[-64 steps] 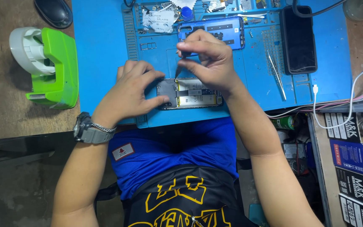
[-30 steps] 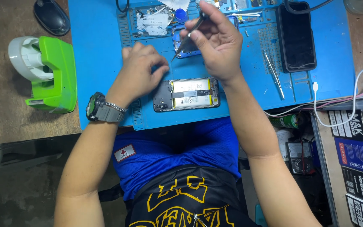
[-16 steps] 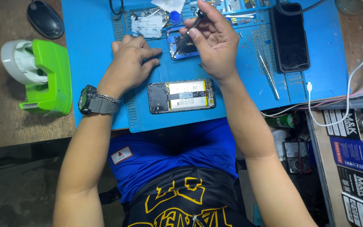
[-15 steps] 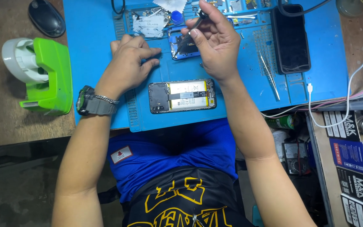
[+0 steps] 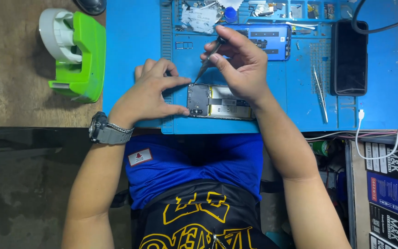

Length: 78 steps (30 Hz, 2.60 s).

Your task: The person uses tweezers to remove a small internal component from a disassembled smartphone lying on a blue mat. They then use a screwdriver to unscrew and remove a metal bracket from the device's interior, placing the parts on the workbench.

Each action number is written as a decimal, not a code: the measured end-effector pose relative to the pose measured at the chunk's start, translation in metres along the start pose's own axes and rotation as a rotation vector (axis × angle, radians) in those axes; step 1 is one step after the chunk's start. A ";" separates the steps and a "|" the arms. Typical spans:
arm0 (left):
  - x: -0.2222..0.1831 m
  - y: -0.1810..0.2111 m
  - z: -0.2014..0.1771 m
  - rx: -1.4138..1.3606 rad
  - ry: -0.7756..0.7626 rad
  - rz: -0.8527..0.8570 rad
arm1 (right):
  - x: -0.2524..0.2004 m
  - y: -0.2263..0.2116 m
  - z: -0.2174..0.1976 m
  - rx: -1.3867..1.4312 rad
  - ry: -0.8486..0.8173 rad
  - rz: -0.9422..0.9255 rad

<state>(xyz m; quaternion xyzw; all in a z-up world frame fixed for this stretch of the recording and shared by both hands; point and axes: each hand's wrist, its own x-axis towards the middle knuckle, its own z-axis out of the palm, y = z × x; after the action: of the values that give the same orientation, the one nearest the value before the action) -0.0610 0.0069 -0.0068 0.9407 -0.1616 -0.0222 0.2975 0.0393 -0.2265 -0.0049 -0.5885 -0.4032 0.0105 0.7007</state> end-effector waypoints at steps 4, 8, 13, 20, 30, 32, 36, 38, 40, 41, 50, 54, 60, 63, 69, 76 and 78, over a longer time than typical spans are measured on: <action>0.000 -0.006 0.003 0.009 0.014 0.019 | 0.001 0.000 0.003 0.006 -0.018 -0.022; 0.001 -0.007 0.003 0.004 0.020 0.048 | 0.001 0.002 0.005 -0.006 0.002 -0.013; 0.000 -0.008 0.004 0.003 0.035 0.060 | -0.002 0.002 0.003 0.041 -0.049 0.013; 0.001 -0.007 0.004 0.024 0.040 0.077 | 0.012 -0.006 0.009 -0.061 -0.227 -0.131; -0.001 -0.008 0.005 0.034 0.059 0.066 | 0.022 -0.006 0.011 -0.082 -0.200 -0.070; -0.001 -0.009 0.006 0.045 0.060 0.063 | 0.027 -0.020 0.010 -0.102 -0.241 -0.039; -0.001 -0.011 0.009 0.055 0.071 0.070 | 0.028 -0.016 0.004 -0.001 -0.297 -0.050; 0.000 -0.012 0.011 0.056 0.090 0.083 | 0.025 -0.010 0.003 0.001 -0.263 -0.043; -0.001 -0.011 0.011 0.060 0.106 0.088 | 0.024 -0.011 0.004 0.012 -0.230 -0.035; -0.002 -0.010 0.009 0.061 0.090 0.081 | 0.024 -0.017 0.005 -0.049 -0.241 -0.040; -0.009 0.002 -0.001 0.159 0.077 0.170 | 0.019 -0.004 -0.003 -0.006 -0.202 -0.076; -0.035 0.012 0.011 0.410 0.030 0.120 | 0.021 -0.011 -0.003 -0.044 -0.204 -0.024; -0.028 -0.003 0.006 0.461 0.011 0.149 | 0.044 -0.006 0.002 0.023 -0.350 -0.085; -0.023 -0.007 0.004 0.464 -0.010 0.139 | 0.048 -0.005 0.001 -0.029 -0.308 -0.075; -0.019 0.008 -0.010 0.227 -0.066 0.076 | 0.035 0.001 -0.004 0.100 -0.286 -0.038; -0.003 0.003 0.001 0.106 0.081 0.094 | 0.029 0.003 -0.006 0.045 -0.180 0.026; -0.001 0.003 0.003 0.070 0.108 0.095 | 0.030 0.008 -0.008 0.116 -0.221 -0.101</action>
<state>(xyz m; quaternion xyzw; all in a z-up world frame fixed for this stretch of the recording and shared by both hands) -0.0636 0.0034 -0.0081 0.9417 -0.1902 0.0485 0.2733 0.0674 -0.2156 0.0054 -0.5214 -0.5057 0.0632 0.6844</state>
